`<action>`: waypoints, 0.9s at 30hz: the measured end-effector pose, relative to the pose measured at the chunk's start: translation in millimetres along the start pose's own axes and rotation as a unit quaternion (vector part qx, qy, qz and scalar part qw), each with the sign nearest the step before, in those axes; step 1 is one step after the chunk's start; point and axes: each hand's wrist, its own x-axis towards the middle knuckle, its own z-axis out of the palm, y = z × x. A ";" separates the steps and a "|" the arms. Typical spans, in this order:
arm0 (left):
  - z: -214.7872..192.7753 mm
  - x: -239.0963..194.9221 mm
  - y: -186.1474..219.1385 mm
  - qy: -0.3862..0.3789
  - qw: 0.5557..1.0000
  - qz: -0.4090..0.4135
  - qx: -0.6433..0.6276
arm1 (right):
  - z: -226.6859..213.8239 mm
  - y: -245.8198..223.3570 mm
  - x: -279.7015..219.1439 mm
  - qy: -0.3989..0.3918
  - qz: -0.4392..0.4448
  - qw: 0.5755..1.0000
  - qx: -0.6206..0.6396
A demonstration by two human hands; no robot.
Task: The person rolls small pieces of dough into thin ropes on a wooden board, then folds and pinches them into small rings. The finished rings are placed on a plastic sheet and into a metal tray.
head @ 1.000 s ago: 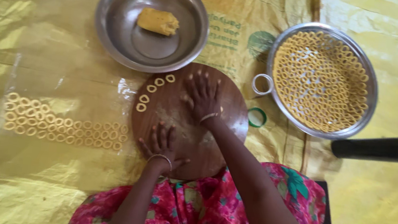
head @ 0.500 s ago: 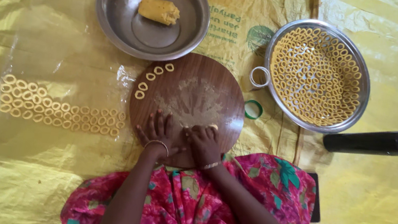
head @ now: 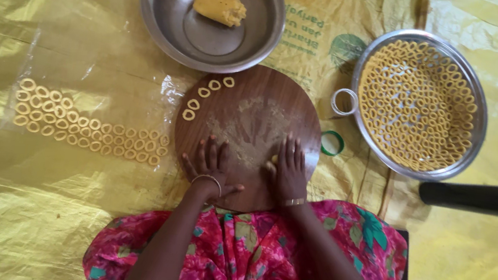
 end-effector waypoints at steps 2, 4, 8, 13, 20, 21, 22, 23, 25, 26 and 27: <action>-0.3 -0.6 -0.3 -0.004 1.000 -0.002 -0.001 | 7.7 7.6 55.2 0.002 -0.005 1.000 -0.022; 1.3 -2.3 0.0 -0.007 1.000 -0.001 -0.005 | 12.5 13.0 110.2 0.009 -0.056 0.992 -0.112; -3.1 -0.6 2.0 -0.010 1.000 -0.004 -0.003 | 16.3 10.7 183.0 -0.055 0.078 0.993 -0.063; -9.0 -7.6 2.3 -0.008 1.000 0.002 0.004 | 10.8 -15.9 120.0 -0.069 0.094 0.989 -0.087; -18.5 -16.5 4.3 -0.025 1.000 -0.005 -0.005 | -24.5 -38.7 -46.3 -0.132 -0.040 0.990 0.014; -18.1 -17.3 4.0 -0.018 1.000 -0.004 -0.003 | -25.9 -36.5 -49.6 -0.158 -0.045 0.986 0.022; -18.7 -16.8 3.3 -0.010 1.000 -0.002 0.000 | -22.2 -35.3 -42.4 -0.135 -0.046 0.990 0.006; -18.6 -16.4 2.9 -0.012 1.000 -0.004 0.001 | -15.4 -32.0 -25.2 -0.111 -0.048 0.993 -0.011; -17.2 -13.6 3.1 -0.014 1.000 -0.005 0.003 | 3.5 -23.5 21.9 -0.094 -0.039 0.993 -0.060; -16.6 -11.8 3.2 -0.024 1.000 -0.003 0.004 | 14.0 -18.2 51.8 -0.102 -0.031 0.990 -0.090; -15.4 -10.2 3.2 -0.033 0.999 0.000 0.006 | 23.3 -12.8 80.8 -0.067 -0.045 0.990 -0.116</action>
